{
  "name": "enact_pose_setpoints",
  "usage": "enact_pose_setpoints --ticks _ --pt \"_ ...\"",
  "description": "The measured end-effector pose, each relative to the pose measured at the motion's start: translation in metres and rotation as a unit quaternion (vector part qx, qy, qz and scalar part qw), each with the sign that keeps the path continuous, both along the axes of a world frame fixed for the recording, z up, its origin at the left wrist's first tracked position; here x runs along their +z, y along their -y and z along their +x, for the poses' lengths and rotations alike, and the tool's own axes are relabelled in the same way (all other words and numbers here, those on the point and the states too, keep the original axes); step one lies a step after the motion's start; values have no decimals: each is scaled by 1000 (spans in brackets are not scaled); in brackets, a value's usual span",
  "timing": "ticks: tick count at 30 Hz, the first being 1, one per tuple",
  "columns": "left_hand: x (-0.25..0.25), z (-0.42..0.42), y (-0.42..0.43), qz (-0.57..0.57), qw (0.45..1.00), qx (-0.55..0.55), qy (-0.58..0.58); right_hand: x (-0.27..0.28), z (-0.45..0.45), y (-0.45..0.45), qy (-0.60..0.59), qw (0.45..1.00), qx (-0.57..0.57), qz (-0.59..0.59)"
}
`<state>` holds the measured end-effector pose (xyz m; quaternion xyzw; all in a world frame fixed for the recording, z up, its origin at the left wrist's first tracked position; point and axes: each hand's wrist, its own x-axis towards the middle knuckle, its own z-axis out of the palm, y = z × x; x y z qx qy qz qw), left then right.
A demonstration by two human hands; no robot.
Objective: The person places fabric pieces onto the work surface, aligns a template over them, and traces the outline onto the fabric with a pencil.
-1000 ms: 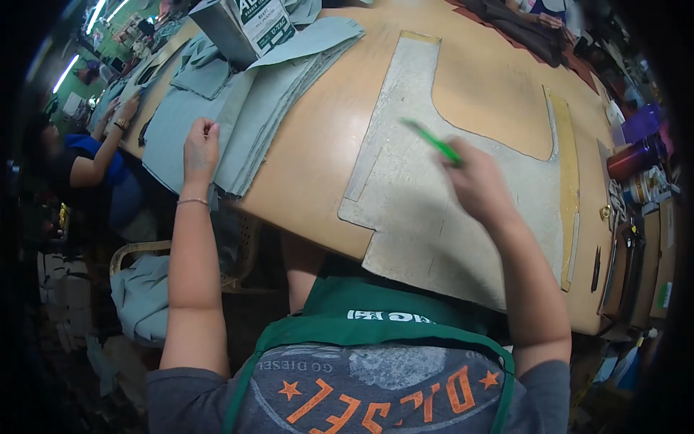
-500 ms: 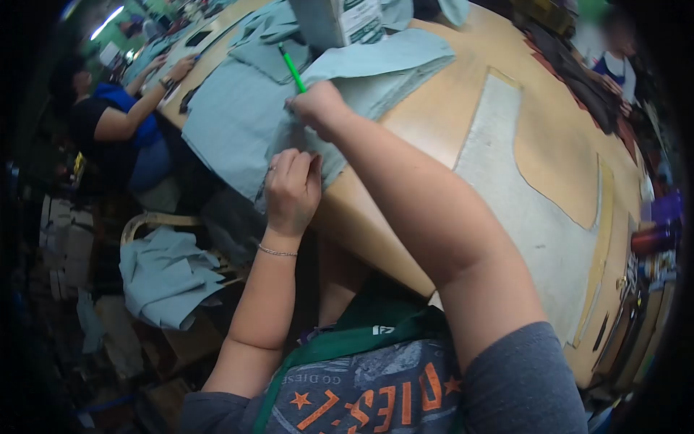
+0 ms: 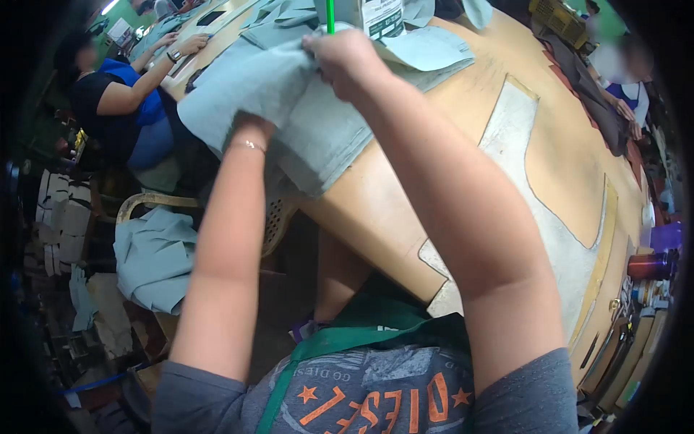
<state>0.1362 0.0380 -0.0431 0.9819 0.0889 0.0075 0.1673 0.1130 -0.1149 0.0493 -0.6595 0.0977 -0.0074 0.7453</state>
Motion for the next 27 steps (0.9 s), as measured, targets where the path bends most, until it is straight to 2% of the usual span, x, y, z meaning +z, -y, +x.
enact_pose_setpoints --ticks 4,7,11,13,15,17,18,20,21,25,27 --pt "-31 88 -64 28 999 17 28 -27 -36 8 -22 999 26 18" --pt "-37 106 -88 30 1000 1 7 -38 -57 24 -54 998 31 -15" --pt "-37 115 -90 32 999 -21 9 -44 -85 58 -37 999 25 19" --pt "-36 117 -88 33 999 -32 18 -49 -104 89 -32 999 23 -5" --pt "-35 117 -86 37 998 -46 28 -55 -130 126 -58 997 -9 -42" --pt "-38 118 -85 39 996 -68 48 -41 -164 145 -18 997 -73 -28" --pt "-41 120 -84 41 993 -83 68 -44 -187 177 -43 993 -41 -98" --pt "-36 115 -74 50 994 -91 35 -51 -241 238 -76 982 -110 -136" --pt "-22 105 -63 61 995 -66 -52 -48 -268 259 -55 977 -157 -133" --pt "-37 114 -76 55 996 -65 -12 -34 -381 332 -52 970 -217 -98" --pt "-41 115 -78 55 995 -76 16 -55 -437 365 -84 953 -292 -12"
